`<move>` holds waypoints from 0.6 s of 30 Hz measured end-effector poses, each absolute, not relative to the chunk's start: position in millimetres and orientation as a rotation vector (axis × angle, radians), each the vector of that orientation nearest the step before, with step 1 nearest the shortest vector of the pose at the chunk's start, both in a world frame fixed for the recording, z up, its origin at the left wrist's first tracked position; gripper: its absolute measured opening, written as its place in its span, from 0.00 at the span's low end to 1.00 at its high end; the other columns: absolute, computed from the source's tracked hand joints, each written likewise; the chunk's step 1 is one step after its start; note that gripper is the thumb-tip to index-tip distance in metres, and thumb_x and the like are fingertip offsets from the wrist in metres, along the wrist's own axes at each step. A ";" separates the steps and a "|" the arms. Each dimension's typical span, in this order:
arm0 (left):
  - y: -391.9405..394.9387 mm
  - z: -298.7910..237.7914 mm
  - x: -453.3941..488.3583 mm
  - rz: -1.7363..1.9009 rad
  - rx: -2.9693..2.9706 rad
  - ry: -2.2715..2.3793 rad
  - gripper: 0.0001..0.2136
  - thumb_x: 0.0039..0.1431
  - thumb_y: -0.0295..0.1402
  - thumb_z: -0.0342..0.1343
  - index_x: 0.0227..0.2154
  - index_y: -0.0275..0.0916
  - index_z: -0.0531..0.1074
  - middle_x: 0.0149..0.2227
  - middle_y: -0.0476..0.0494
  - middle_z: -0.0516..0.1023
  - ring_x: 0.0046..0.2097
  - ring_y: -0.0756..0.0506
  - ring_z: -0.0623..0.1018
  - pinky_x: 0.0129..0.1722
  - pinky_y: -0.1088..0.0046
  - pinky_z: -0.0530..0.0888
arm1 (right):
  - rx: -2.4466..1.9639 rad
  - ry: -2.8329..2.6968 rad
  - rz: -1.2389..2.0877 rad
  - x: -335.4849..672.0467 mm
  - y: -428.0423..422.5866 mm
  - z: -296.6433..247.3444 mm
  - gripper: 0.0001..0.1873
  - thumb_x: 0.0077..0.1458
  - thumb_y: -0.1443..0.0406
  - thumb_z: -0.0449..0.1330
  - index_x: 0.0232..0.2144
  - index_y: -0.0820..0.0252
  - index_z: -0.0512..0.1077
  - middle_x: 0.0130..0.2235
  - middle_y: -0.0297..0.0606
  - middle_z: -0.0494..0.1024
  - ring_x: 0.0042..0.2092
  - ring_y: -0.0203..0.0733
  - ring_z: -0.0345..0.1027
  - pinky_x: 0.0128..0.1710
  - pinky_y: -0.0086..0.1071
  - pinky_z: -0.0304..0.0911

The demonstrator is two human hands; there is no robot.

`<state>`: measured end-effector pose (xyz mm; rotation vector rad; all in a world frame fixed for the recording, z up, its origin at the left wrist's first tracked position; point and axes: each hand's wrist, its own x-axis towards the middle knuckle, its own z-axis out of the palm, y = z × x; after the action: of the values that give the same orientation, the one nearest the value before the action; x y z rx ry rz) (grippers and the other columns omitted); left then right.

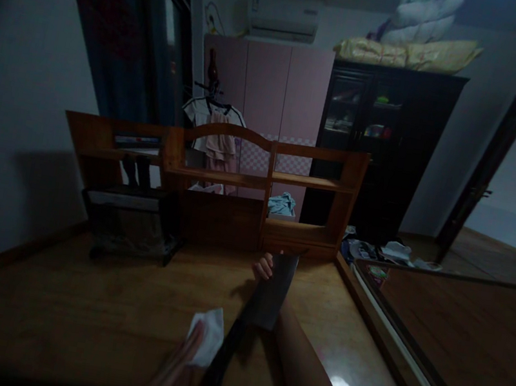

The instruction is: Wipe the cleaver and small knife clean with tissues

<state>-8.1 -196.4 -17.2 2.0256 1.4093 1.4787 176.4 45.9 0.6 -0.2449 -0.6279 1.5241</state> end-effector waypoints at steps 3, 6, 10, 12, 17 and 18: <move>-180.5 13.8 9.2 1.338 1.958 1.417 0.21 0.69 0.31 0.40 0.63 0.44 0.57 0.64 0.45 0.60 0.65 0.45 0.59 0.63 0.62 0.62 | -0.301 -0.620 1.488 174.8 44.4 2.7 0.25 0.56 0.48 0.54 0.15 0.51 0.56 0.13 0.21 0.45 0.15 0.32 0.33 0.18 0.31 0.46; -158.9 24.5 36.6 1.248 2.087 1.296 0.22 0.68 0.31 0.40 0.64 0.42 0.57 0.66 0.44 0.56 0.66 0.44 0.57 0.64 0.62 0.62 | -0.272 -0.627 1.498 175.5 39.2 6.6 0.24 0.58 0.48 0.53 0.16 0.51 0.58 0.14 0.22 0.48 0.15 0.32 0.35 0.18 0.31 0.46; -139.9 12.2 57.0 1.184 2.225 1.188 0.23 0.65 0.26 0.39 0.62 0.39 0.62 0.65 0.42 0.58 0.66 0.43 0.57 0.64 0.59 0.63 | -0.214 -0.638 1.579 180.9 31.0 14.6 0.24 0.58 0.51 0.53 0.16 0.53 0.57 0.15 0.23 0.48 0.16 0.31 0.36 0.19 0.29 0.50; -139.8 4.9 55.3 1.186 2.137 1.204 0.23 0.65 0.26 0.40 0.62 0.39 0.62 0.65 0.42 0.59 0.66 0.44 0.58 0.64 0.61 0.63 | -0.207 -0.655 1.616 183.4 28.2 18.0 0.23 0.59 0.52 0.53 0.16 0.54 0.57 0.15 0.23 0.48 0.16 0.31 0.37 0.21 0.29 0.54; -159.7 -1.2 37.3 1.142 1.916 1.274 0.22 0.67 0.33 0.39 0.61 0.36 0.63 0.63 0.39 0.62 0.65 0.44 0.62 0.64 0.63 0.61 | -0.186 -0.682 1.596 184.0 27.0 22.2 0.23 0.60 0.53 0.51 0.16 0.53 0.57 0.14 0.23 0.50 0.16 0.31 0.36 0.24 0.31 0.57; -163.5 -0.1 34.7 1.129 1.849 1.284 0.22 0.67 0.35 0.39 0.60 0.35 0.64 0.63 0.39 0.64 0.64 0.44 0.63 0.64 0.62 0.61 | -0.172 -0.686 1.606 183.6 27.5 22.7 0.23 0.61 0.53 0.50 0.16 0.53 0.57 0.14 0.23 0.49 0.15 0.31 0.36 0.24 0.31 0.58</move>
<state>34.7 -163.5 -0.1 1.8490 1.2845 1.1294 183.6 27.5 22.7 -0.1719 -0.6862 1.6062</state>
